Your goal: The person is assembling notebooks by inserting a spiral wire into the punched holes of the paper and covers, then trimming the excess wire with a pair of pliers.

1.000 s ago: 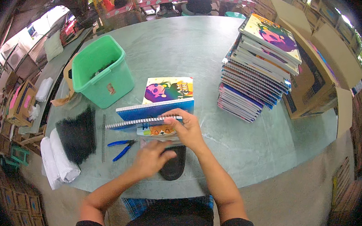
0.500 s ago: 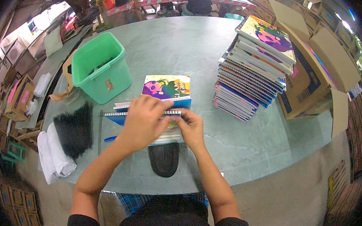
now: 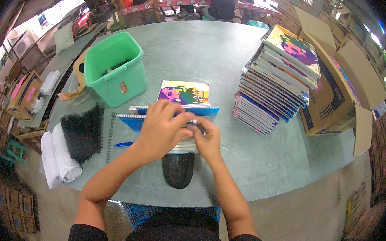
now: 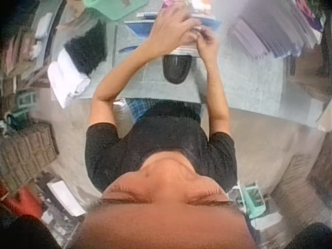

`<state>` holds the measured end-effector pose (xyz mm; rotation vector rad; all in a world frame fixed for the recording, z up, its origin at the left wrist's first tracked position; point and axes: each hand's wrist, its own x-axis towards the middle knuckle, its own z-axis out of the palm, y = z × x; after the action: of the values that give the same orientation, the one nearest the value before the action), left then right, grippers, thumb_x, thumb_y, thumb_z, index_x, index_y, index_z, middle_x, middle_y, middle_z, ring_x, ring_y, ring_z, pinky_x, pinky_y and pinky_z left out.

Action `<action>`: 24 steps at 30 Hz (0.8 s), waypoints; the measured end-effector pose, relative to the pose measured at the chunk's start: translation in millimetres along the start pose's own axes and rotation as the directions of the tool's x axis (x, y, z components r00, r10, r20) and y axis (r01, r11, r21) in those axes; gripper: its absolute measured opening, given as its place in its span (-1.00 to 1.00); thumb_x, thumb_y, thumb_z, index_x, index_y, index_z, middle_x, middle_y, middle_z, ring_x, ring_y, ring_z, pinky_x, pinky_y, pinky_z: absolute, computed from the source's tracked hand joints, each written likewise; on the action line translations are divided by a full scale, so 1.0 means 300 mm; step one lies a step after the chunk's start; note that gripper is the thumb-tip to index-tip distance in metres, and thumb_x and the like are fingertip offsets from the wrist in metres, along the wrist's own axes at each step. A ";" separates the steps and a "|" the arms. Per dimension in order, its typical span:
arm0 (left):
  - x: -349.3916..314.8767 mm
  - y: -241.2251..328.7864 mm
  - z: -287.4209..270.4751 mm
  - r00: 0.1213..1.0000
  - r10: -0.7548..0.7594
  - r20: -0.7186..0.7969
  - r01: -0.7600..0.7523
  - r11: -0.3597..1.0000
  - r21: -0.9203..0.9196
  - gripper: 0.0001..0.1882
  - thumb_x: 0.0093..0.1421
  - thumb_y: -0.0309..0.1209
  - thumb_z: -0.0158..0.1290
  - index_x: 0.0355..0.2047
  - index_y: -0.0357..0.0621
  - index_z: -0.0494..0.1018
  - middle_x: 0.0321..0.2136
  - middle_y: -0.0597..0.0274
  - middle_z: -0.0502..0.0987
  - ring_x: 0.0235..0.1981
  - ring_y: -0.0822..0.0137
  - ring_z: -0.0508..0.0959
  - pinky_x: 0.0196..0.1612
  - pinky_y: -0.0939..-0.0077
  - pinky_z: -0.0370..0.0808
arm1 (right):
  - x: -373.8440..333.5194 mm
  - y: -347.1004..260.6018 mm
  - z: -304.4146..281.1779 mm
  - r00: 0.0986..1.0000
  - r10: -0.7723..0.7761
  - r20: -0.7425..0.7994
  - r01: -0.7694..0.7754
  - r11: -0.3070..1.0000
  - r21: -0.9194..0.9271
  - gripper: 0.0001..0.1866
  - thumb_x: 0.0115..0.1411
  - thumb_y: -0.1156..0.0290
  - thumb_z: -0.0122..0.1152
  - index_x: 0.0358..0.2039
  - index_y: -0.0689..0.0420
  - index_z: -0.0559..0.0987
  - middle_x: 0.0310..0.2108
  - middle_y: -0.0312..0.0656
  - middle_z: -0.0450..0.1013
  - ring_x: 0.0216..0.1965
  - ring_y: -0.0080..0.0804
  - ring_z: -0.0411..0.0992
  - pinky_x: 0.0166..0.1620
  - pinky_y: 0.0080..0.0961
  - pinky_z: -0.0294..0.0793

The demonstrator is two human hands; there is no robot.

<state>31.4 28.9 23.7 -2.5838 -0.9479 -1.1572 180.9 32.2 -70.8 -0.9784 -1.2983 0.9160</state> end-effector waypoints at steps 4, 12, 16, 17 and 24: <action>-0.266 -0.113 -0.122 0.737 -0.266 0.621 0.299 0.953 0.054 -0.63 -0.10 -0.31 0.21 -0.25 -0.13 0.46 -0.36 0.10 0.43 -0.29 0.05 0.42 -0.16 0.23 0.36 | 0.055 -0.111 -0.065 0.969 -0.137 0.205 0.192 0.941 -0.278 -0.67 -0.03 0.58 0.26 -0.17 0.17 0.54 -0.26 -0.19 0.51 -0.26 -0.42 0.47 -0.17 -0.52 0.42; -0.669 -0.315 -0.132 0.577 -0.597 0.557 0.542 0.790 0.285 -0.52 -0.14 -0.48 0.15 -0.12 -0.19 0.38 -0.22 -0.10 0.38 -0.13 -0.04 0.36 -0.07 0.23 0.36 | 0.080 -0.264 0.413 0.708 -0.196 0.678 0.645 0.571 -0.508 -0.71 -0.03 0.44 0.22 -0.23 0.13 0.53 -0.31 -0.06 0.49 -0.21 -0.13 0.43 -0.13 -0.30 0.41; -0.580 -0.256 -0.200 0.526 -0.720 0.452 0.804 0.595 0.012 -0.68 0.04 -0.31 0.08 -0.24 -0.21 0.36 -0.34 -0.04 0.43 -0.36 0.02 0.46 -0.28 0.25 0.42 | 0.196 -0.206 0.482 0.763 -0.119 0.635 0.555 0.624 -0.550 -0.71 -0.01 0.52 0.16 -0.20 0.15 0.55 -0.31 0.00 0.51 -0.29 -0.11 0.48 -0.18 -0.30 0.46; -0.506 -0.223 -0.244 0.460 -0.751 0.475 0.876 0.472 -0.102 -0.69 0.09 -0.26 0.06 -0.24 -0.22 0.36 -0.37 0.00 0.44 -0.42 0.07 0.48 -0.33 0.28 0.44 | 0.211 -0.209 0.478 0.775 -0.084 0.627 0.499 0.689 -0.525 -0.69 -0.01 0.53 0.15 -0.19 0.15 0.55 -0.29 0.00 0.51 -0.29 -0.13 0.48 -0.17 -0.32 0.46; -0.410 -0.216 -0.283 0.382 -0.766 0.517 0.870 0.109 -0.482 -0.73 0.20 -0.24 -0.05 -0.38 -0.23 0.34 -0.62 0.30 0.42 -0.59 0.43 0.44 -0.49 0.50 0.39 | 0.212 -0.238 0.505 0.726 0.009 0.688 0.416 0.791 -0.449 -0.68 -0.02 0.61 0.12 -0.21 0.06 0.59 -0.28 -0.15 0.53 -0.32 -0.27 0.49 -0.18 -0.39 0.45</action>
<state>-121.8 -12.1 -13.0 -2.5255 -2.7649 -1.8858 33.6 77.3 20.6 -0.9462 -2.3702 0.7014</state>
